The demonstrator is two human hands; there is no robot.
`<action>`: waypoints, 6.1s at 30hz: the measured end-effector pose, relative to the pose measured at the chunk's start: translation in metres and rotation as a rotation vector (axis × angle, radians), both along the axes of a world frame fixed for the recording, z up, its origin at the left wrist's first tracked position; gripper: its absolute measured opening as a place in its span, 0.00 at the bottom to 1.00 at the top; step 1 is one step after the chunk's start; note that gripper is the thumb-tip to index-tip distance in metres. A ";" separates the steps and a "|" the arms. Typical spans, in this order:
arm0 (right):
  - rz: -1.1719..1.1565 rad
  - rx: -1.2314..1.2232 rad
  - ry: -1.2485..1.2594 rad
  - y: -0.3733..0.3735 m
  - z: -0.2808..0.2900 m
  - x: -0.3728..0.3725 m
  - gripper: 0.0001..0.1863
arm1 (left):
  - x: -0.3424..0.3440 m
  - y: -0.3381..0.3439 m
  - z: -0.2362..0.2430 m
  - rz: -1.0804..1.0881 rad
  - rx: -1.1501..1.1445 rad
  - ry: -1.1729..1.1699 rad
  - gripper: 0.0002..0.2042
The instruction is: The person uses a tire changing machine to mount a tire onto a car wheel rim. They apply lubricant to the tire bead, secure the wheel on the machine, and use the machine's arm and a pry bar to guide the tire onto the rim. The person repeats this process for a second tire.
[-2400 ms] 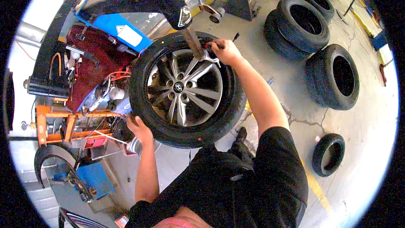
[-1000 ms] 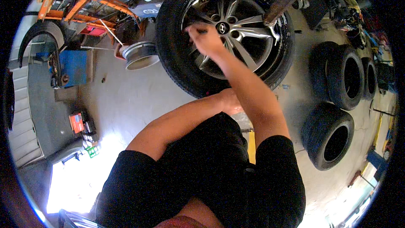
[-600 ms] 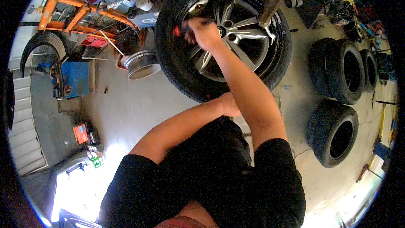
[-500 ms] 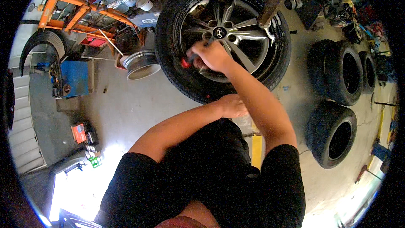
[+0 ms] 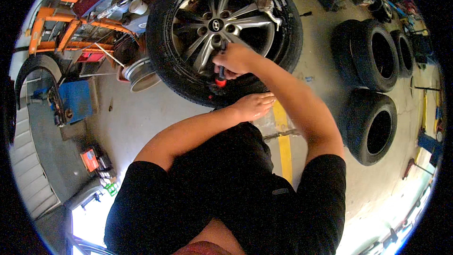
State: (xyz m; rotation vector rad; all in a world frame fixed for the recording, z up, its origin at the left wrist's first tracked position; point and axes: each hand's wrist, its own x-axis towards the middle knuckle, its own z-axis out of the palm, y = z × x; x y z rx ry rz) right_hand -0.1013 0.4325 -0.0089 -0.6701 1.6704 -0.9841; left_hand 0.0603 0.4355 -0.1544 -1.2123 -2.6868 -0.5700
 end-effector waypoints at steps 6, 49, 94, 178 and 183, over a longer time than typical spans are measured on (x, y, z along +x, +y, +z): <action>0.042 0.278 0.764 0.103 0.013 -0.064 0.20 | -0.026 0.011 0.003 -0.167 -0.160 -0.062 0.17; -1.023 0.621 0.344 0.161 -0.094 -0.043 0.45 | -0.010 -0.122 0.028 -0.827 -0.317 -0.568 0.19; -1.377 0.811 0.161 0.049 -0.059 0.111 0.42 | -0.045 -0.329 0.030 -1.523 -0.373 -0.418 0.17; -1.528 0.149 0.190 0.278 -0.248 0.161 0.15 | -0.093 0.043 0.046 0.067 -0.339 -0.332 0.33; -1.508 0.086 0.258 0.268 -0.241 0.155 0.11 | -0.079 0.028 0.048 0.015 -0.383 -0.340 0.32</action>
